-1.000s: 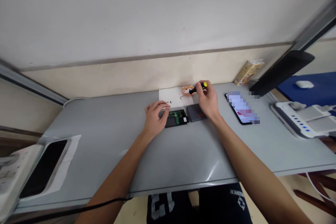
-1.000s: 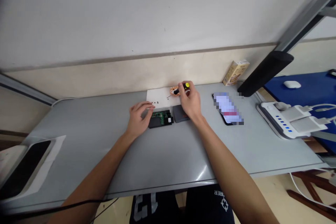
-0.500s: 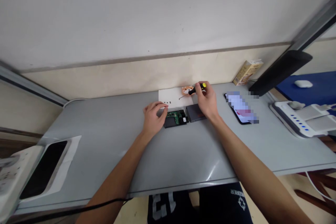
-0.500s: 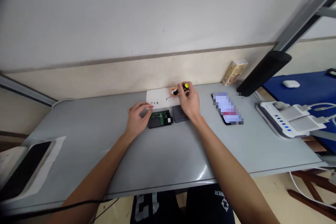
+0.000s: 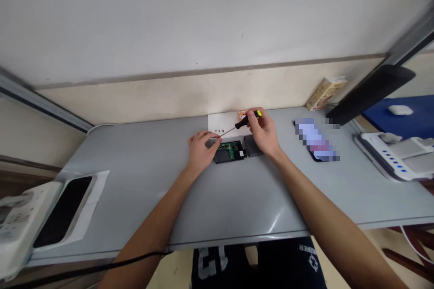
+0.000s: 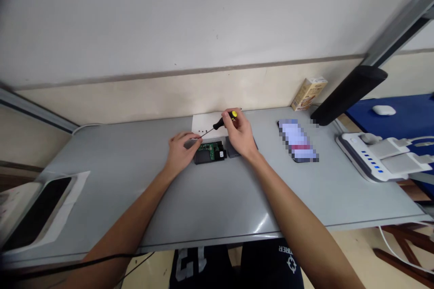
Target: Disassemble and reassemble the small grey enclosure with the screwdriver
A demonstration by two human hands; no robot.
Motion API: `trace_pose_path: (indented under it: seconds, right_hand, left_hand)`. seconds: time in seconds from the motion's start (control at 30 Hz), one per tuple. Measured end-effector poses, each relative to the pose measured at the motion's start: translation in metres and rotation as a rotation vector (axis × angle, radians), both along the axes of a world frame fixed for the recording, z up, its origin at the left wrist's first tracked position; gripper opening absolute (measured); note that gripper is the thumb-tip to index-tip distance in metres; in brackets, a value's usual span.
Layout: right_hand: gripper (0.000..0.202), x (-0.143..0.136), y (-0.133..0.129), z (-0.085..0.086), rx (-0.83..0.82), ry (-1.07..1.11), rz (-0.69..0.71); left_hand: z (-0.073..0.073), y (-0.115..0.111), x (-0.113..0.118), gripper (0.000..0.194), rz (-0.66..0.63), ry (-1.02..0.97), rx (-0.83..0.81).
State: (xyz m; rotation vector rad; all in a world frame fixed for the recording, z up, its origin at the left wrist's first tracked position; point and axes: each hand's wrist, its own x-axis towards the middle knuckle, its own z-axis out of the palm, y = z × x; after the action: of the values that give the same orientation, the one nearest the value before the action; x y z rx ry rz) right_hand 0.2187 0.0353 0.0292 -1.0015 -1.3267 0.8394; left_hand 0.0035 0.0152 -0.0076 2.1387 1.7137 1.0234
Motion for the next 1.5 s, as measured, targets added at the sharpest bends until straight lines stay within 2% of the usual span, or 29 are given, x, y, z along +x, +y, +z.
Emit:
trace_pose_path:
  seconds: [0.17,0.33,0.53,0.73,1.23,1.37,1.5]
  right_hand:
    - [0.035,0.001,0.001,0.0,-0.008,0.013,0.001]
    - [0.036,0.001,0.002,0.0,-0.021,0.031,-0.01]
    - [0.037,0.002,0.0,0.0,-0.033,-0.004,0.029]
    - [0.037,0.0,-0.001,-0.005,-0.035,-0.064,0.066]
    - [0.034,-0.001,-0.001,-0.009,-0.014,-0.129,0.063]
    - [0.033,-0.003,-0.004,-0.006,-0.004,-0.15,0.061]
    - [0.028,-0.011,-0.009,0.004,0.004,-0.231,0.052]
  left_hand:
    - [-0.002,0.001,0.0,0.011,-0.004,-0.019,0.023]
    - [0.003,-0.002,0.0,0.011,-0.04,-0.025,0.018]
    - [0.005,-0.002,-0.006,0.026,-0.007,-0.028,-0.005]
    - [0.005,0.0,-0.008,0.027,-0.092,0.038,-0.049]
    - [0.003,-0.002,-0.008,0.028,-0.142,0.087,-0.125]
    - [0.003,-0.003,-0.008,0.027,-0.127,0.102,-0.13]
    - [0.002,-0.003,-0.007,0.025,-0.139,0.096,-0.139]
